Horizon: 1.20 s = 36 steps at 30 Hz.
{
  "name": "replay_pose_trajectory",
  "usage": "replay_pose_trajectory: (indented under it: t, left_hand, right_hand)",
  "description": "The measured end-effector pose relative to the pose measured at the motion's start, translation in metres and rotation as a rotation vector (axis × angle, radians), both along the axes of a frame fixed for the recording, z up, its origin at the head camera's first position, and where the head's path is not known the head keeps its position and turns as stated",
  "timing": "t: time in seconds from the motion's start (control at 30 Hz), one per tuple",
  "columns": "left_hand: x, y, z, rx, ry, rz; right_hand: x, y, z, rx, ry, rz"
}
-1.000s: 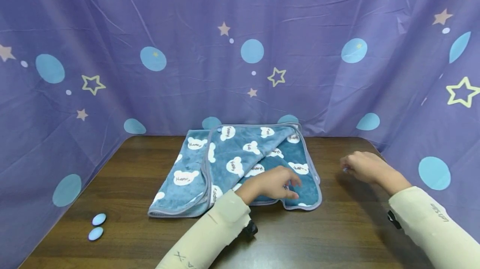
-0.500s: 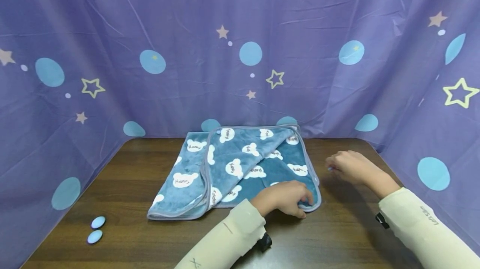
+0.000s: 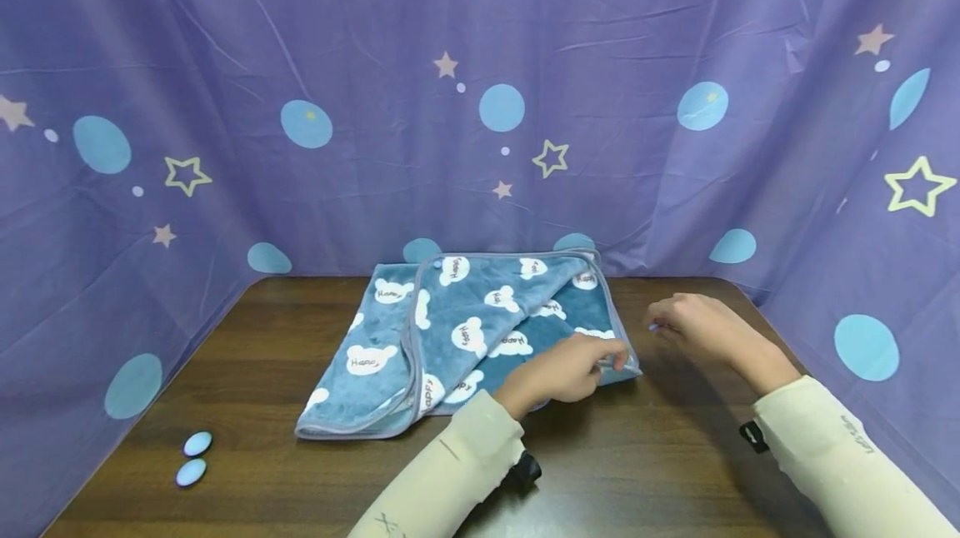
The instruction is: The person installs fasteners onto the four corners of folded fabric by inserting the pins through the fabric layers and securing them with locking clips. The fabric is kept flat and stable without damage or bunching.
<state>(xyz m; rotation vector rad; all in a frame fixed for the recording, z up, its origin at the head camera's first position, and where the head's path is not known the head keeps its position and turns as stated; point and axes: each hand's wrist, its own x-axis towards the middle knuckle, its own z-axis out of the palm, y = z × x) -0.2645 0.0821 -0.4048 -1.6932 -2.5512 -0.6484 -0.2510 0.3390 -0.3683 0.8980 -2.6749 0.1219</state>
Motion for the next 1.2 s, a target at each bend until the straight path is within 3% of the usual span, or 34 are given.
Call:
replay_pose_trajectory:
  t: [0.1,0.33,0.57,0.77,1.2]
  left_hand:
    - [-0.006,-0.006,0.006,0.03,0.027,0.017]
    - [-0.016,-0.021,0.019,0.069,-0.025,0.127]
    - [-0.023,-0.033,0.03,0.181,-0.045,0.219]
    - [-0.022,-0.039,0.041,0.241,-0.043,0.233]
    - [-0.018,-0.041,0.048,0.259,0.006,0.214]
  right_hand:
    - [-0.002,-0.001,0.003,-0.021,0.007,0.005]
    - [-0.004,-0.007,0.011,-0.079,0.029,0.031]
    - [-0.007,-0.027,0.014,-0.301,-0.049,0.19]
    - [-0.01,-0.044,0.009,-0.407,-0.062,0.265]
    - [-0.021,-0.062,-0.002,-0.536,0.022,0.185]
